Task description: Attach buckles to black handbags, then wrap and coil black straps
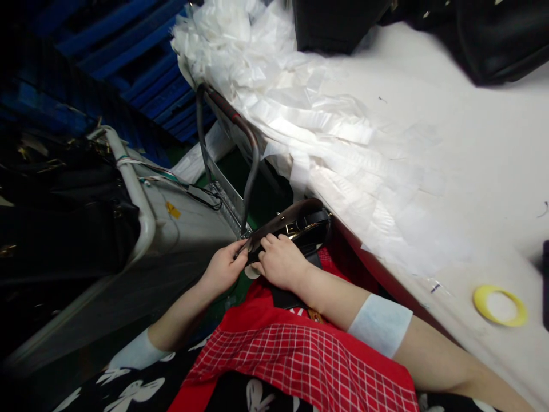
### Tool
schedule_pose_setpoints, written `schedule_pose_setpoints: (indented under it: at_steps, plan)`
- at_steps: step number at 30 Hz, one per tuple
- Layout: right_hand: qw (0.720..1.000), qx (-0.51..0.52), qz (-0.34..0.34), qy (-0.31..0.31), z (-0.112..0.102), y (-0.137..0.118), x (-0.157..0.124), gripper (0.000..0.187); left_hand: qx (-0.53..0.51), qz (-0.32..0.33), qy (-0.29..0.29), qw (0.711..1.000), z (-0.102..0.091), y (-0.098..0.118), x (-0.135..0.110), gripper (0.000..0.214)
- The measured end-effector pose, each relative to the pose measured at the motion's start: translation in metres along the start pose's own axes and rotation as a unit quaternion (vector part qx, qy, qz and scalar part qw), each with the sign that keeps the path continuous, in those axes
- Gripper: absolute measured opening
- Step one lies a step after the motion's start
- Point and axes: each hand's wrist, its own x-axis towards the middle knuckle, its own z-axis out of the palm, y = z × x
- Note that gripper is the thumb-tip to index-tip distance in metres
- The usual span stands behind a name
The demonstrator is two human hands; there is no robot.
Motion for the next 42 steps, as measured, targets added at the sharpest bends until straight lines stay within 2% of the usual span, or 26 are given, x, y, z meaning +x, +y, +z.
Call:
schedule_pose_setpoints:
  at_steps: [2, 3, 4, 5, 6, 8, 9, 10, 11, 12, 14, 15, 16, 19, 21, 25, 27, 29, 32, 35, 42]
  plan:
    - [0.985, 0.154, 0.062, 0.052, 0.001, 0.006, 0.002, 0.025, -0.001, 0.002, 0.001, 1.000, -0.003, 0.001, -0.002, 0.044]
    - [0.957, 0.251, 0.119, 0.084, 0.000, 0.010, 0.003, 0.023, 0.002, 0.003, 0.000, 1.000, -0.004, 0.002, -0.003, 0.044]
    - [0.911, 0.351, 0.189, 0.109, -0.001, 0.014, 0.006, 0.023, 0.010, 0.005, -0.004, 1.000, -0.005, 0.004, -0.005, 0.046]
    - [0.847, 0.446, 0.262, 0.120, -0.002, 0.018, 0.009, 0.026, 0.021, 0.008, -0.012, 1.000, -0.006, 0.006, -0.008, 0.047]
    - [0.774, 0.530, 0.327, 0.116, -0.004, 0.021, 0.012, 0.030, 0.035, 0.014, -0.025, 0.999, -0.005, 0.008, -0.011, 0.049]
    - [0.633, 0.652, 0.406, 0.093, -0.005, 0.027, 0.018, 0.033, 0.069, 0.032, -0.060, 0.995, -0.002, 0.013, -0.018, 0.055]
    - [0.578, 0.688, 0.428, 0.092, -0.003, 0.028, 0.020, 0.031, 0.088, 0.043, -0.079, 0.992, 0.000, 0.016, -0.021, 0.059]
    - [0.540, 0.709, 0.442, 0.102, 0.000, 0.030, 0.022, 0.028, 0.106, 0.051, -0.099, 0.988, 0.003, 0.018, -0.024, 0.063]
    - [0.519, 0.716, 0.452, 0.119, 0.004, 0.031, 0.024, 0.024, 0.121, 0.058, -0.117, 0.984, 0.005, 0.020, -0.027, 0.066]
    - [0.509, 0.715, 0.458, 0.140, 0.009, 0.032, 0.025, 0.018, 0.131, 0.063, -0.133, 0.980, 0.006, 0.022, -0.029, 0.068]
    - [0.509, 0.705, 0.462, 0.174, 0.020, 0.033, 0.026, 0.007, 0.123, 0.075, -0.153, 0.978, 0.005, 0.023, -0.030, 0.064]
    - [0.514, 0.699, 0.460, 0.189, 0.025, 0.033, 0.026, 0.014, 0.101, 0.085, -0.151, 0.980, 0.001, 0.023, -0.029, 0.056]
    - [0.519, 0.695, 0.455, 0.204, 0.029, 0.033, 0.024, 0.022, 0.072, 0.096, -0.133, 0.984, -0.003, 0.023, -0.026, 0.047]
    - [0.534, 0.689, 0.431, 0.234, 0.036, 0.031, 0.016, 0.035, -0.006, 0.120, -0.026, 0.992, -0.018, 0.023, -0.006, 0.034]
    - [0.544, 0.688, 0.413, 0.245, 0.039, 0.029, 0.010, 0.038, 0.003, 0.119, 0.012, 0.993, -0.021, 0.025, 0.015, 0.029]
    - [0.565, 0.691, 0.382, 0.239, 0.045, 0.026, 0.002, 0.043, 0.121, 0.128, -0.010, 0.984, 0.000, 0.031, 0.059, 0.032]
    - [0.572, 0.690, 0.377, 0.233, 0.047, 0.026, 0.000, 0.045, 0.195, 0.168, -0.006, 0.966, 0.015, 0.034, 0.074, 0.040]
    - [0.575, 0.688, 0.375, 0.233, 0.048, 0.026, 0.000, 0.047, 0.255, 0.217, -0.005, 0.942, 0.027, 0.036, 0.083, 0.038]
    - [0.572, 0.689, 0.381, 0.232, 0.045, 0.027, -0.001, 0.046, 0.291, 0.259, -0.015, 0.921, 0.034, 0.035, 0.089, 0.026]
    - [0.565, 0.693, 0.383, 0.230, 0.043, 0.027, -0.003, 0.042, 0.296, 0.271, -0.014, 0.916, 0.032, 0.033, 0.089, 0.030]
    - [0.548, 0.705, 0.391, 0.224, 0.039, 0.024, -0.004, 0.041, 0.314, 0.258, -0.001, 0.914, 0.027, 0.035, 0.080, 0.033]
